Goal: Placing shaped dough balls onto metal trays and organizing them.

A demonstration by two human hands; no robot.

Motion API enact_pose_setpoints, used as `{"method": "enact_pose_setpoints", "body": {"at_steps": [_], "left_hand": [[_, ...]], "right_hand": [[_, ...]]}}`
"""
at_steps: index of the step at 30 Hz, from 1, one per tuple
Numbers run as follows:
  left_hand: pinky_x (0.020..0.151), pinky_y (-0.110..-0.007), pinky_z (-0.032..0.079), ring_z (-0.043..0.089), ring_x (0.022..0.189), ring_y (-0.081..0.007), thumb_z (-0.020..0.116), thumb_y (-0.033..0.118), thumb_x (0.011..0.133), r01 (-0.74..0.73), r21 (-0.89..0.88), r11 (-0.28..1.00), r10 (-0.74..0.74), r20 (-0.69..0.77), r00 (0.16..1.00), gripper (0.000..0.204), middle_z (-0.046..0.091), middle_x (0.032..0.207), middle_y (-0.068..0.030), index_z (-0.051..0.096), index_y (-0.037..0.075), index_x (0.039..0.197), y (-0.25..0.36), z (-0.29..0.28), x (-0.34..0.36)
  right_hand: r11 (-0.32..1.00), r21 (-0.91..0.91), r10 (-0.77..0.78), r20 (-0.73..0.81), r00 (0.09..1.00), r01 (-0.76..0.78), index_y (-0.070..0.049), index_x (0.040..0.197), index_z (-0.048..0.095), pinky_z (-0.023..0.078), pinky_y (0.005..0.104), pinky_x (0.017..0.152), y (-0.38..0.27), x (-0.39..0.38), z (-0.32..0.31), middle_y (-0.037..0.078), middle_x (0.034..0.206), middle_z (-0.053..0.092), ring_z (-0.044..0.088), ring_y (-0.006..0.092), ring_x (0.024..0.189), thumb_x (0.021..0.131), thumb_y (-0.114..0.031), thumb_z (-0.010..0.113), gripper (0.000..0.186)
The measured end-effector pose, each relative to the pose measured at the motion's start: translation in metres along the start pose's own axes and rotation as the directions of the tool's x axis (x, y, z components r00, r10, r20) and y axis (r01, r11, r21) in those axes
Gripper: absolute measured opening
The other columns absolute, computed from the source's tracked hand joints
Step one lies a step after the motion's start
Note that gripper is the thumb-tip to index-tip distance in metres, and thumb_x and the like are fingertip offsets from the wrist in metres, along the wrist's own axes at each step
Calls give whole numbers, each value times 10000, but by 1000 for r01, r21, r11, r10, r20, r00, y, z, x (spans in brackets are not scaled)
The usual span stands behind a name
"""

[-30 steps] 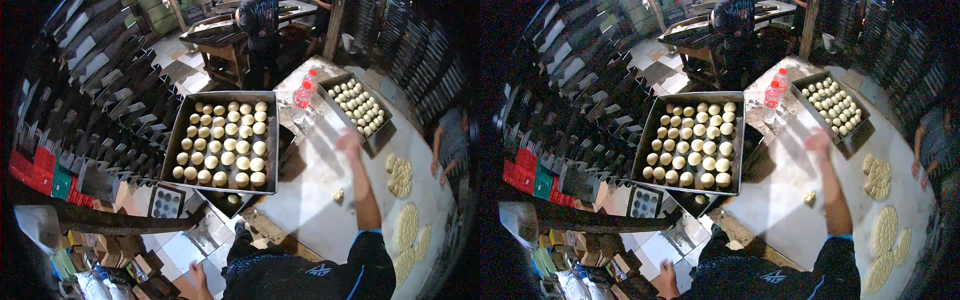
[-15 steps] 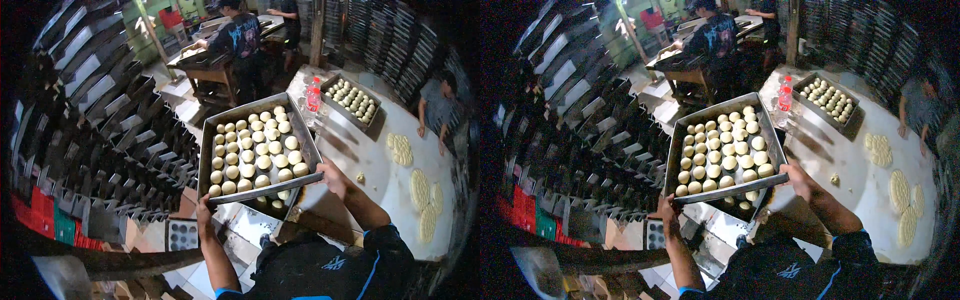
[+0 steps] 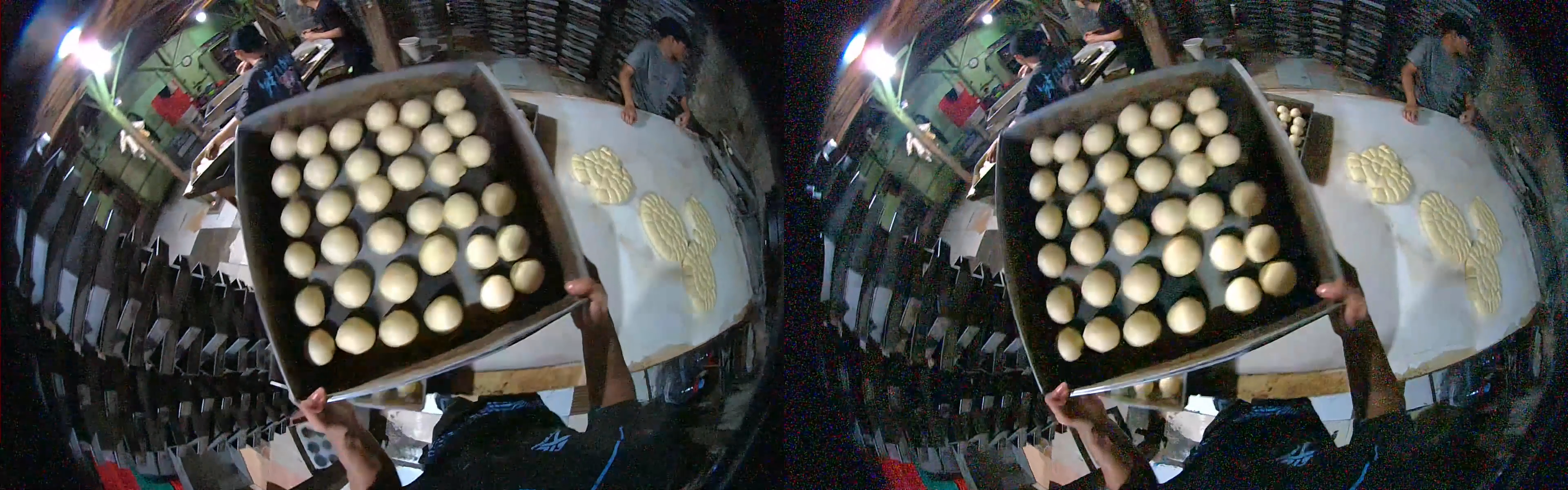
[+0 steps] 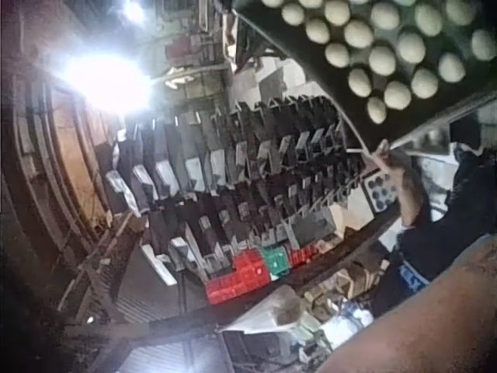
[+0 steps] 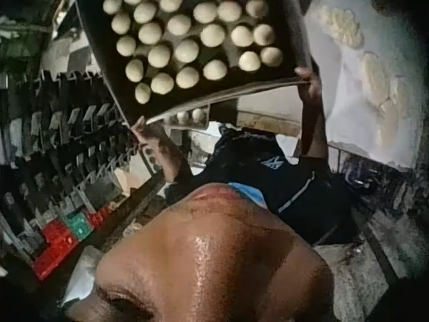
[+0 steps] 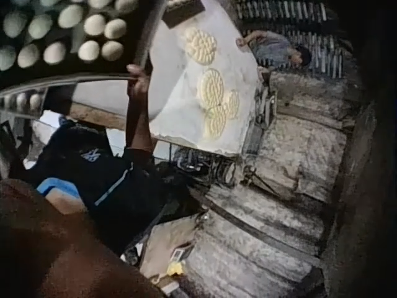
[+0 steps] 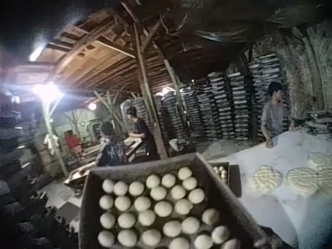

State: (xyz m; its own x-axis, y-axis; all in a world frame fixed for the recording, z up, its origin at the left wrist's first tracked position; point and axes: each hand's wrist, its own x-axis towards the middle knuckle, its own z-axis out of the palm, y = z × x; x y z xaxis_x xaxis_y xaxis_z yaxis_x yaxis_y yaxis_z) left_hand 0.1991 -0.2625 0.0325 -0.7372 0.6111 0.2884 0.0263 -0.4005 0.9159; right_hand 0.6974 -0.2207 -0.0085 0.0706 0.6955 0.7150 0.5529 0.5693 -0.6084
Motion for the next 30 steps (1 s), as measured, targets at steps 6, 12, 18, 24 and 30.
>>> {"method": "enact_pose_setpoints", "body": {"at_steps": [6, 12, 18, 24, 30], "left_hand": [[846, -380, 449, 545, 986, -206, 508, 291, 883, -305, 239, 922, 106, 601, 792, 241, 564, 987, -97, 541, 63, 955, -30, 211, -18], [901, -307, 363, 506, 969, -170, 520, 254, 910, 374, 94, 923, -359, 563, 745, 229, 582, 976, -77, 574, 38, 962, -87, 428, -38], [856, -312, 364, 485, 900, -182, 491, 254, 928, 199, 9, 980, -176, 510, 842, 233, 547, 938, -68, 558, 34, 964, -251, 498, -32], [883, -342, 430, 527, 965, -214, 435, 190, 941, 69, 101, 992, -115, 577, 808, 292, 539, 1043, -116, 486, 59, 1197, -324, 507, -12], [817, -368, 497, 553, 1014, -260, 733, 278, 795, -31, 304, 952, -243, 815, 526, 902, 430, 1190, -269, 141, 27, 1428, -251, 477, -24]], "right_hand": [[367, 729, 865, -38, 500, -578, -33, 792, 612, 485, 305, 693, 111, 75, -82, 83, 786, 616, 595, 197, 749, 781, -203, 575, 174], [391, 627, 846, 44, 532, -674, -83, 782, 589, 473, 319, 630, 278, 157, -117, 55, 742, 566, 572, 201, 705, 729, -252, 591, 177], [440, 509, 860, -1, 511, -740, -115, 782, 597, 410, 321, 611, 381, 230, -63, 17, 741, 535, 512, 159, 668, 654, -394, 613, 307], [447, 361, 858, 85, 506, -818, -126, 1229, 577, 29, 538, 1114, 428, 263, -18, 122, 1556, 133, 65, 258, 1429, 746, -652, 518, 717], [521, 277, 849, -270, 455, -807, -158, 1477, 283, 205, 446, 1104, 401, 231, -20, 140, 1531, 211, 226, 255, 1392, 795, -565, 575, 846]]}}
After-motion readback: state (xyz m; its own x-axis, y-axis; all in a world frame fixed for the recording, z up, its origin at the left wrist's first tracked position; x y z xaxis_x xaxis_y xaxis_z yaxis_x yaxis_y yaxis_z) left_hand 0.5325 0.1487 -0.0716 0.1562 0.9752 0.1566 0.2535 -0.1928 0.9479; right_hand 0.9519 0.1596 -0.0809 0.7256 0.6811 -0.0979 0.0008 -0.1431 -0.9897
